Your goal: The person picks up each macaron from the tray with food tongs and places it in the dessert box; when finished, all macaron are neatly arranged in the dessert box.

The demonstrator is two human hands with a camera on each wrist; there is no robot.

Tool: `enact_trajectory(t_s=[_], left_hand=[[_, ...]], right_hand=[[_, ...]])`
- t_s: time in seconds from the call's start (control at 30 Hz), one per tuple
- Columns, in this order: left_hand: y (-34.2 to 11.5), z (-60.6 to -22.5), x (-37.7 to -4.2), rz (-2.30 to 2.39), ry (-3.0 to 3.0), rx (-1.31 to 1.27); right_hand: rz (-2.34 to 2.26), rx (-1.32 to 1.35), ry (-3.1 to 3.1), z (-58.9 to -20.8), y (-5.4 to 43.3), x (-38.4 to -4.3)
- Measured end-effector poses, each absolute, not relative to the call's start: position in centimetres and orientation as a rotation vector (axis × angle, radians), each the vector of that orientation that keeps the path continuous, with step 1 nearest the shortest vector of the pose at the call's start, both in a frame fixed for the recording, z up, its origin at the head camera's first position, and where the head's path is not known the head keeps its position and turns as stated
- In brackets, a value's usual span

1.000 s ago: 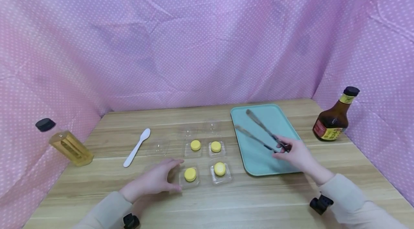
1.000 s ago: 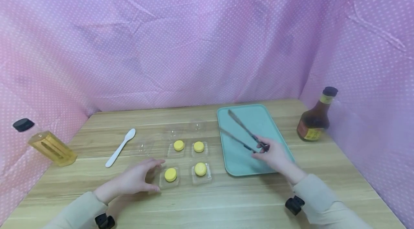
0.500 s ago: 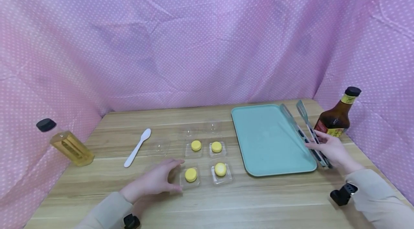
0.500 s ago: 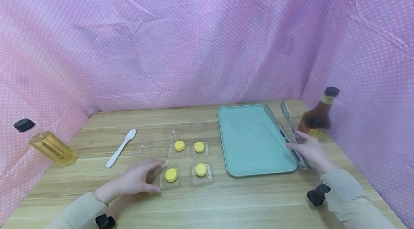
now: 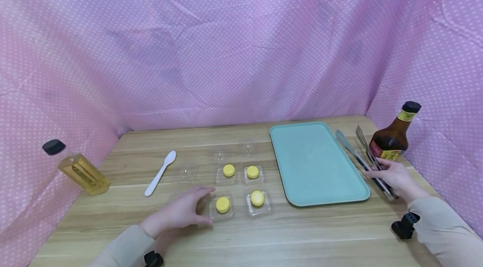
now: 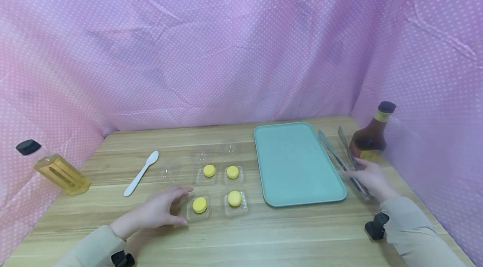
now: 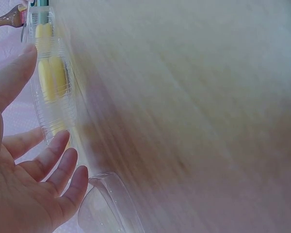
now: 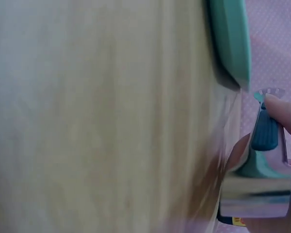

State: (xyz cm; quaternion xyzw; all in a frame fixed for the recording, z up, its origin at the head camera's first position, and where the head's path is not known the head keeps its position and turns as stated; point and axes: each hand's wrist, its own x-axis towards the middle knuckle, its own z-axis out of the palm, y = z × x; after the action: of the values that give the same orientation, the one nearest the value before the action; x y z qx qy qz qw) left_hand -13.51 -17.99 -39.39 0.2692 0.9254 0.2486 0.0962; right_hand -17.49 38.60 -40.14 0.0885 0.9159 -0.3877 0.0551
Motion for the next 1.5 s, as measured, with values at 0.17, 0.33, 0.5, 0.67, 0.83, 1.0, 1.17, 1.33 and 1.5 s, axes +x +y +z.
enact_trajectory(t_s=[0.17,0.33,0.5,0.67,0.83,1.0,1.17,1.33,1.5], left_hand=[[-18.0,-39.3,-13.5,0.741,2.734,0.786],[-18.0,-39.2,-13.5,0.737,2.729,0.789],[-17.9,-39.2,-13.5,0.743,2.722,0.791],[-17.9,-39.0,-13.5,0.735,2.732,0.803],[-17.9,-38.8,-13.6,0.708,2.747,0.823],[-18.0,-38.9,-13.6,0.698,2.747,0.838],[-18.0,-39.0,-13.5,0.686,2.75,0.829],[-17.9,-39.0,-13.5,0.693,2.752,0.826],[-17.9,-38.9,-13.5,0.709,2.747,0.821]], right_hand=[[-1.171,0.265,2.749,-40.3,38.8,-17.5],[-1.187,0.256,2.758,-40.6,39.0,-17.7],[-1.143,0.213,2.753,-40.5,39.3,-17.9],[-1.063,0.169,2.739,-40.1,39.6,-17.8],[-0.968,0.137,2.739,-39.6,40.1,-17.6],[-0.936,0.113,2.769,-39.5,40.6,-17.5],[-1.167,0.113,2.686,-39.7,40.8,-17.4],[-1.347,0.138,2.61,-39.5,40.9,-17.2],[-1.412,0.163,2.622,-39.0,41.1,-16.9]])
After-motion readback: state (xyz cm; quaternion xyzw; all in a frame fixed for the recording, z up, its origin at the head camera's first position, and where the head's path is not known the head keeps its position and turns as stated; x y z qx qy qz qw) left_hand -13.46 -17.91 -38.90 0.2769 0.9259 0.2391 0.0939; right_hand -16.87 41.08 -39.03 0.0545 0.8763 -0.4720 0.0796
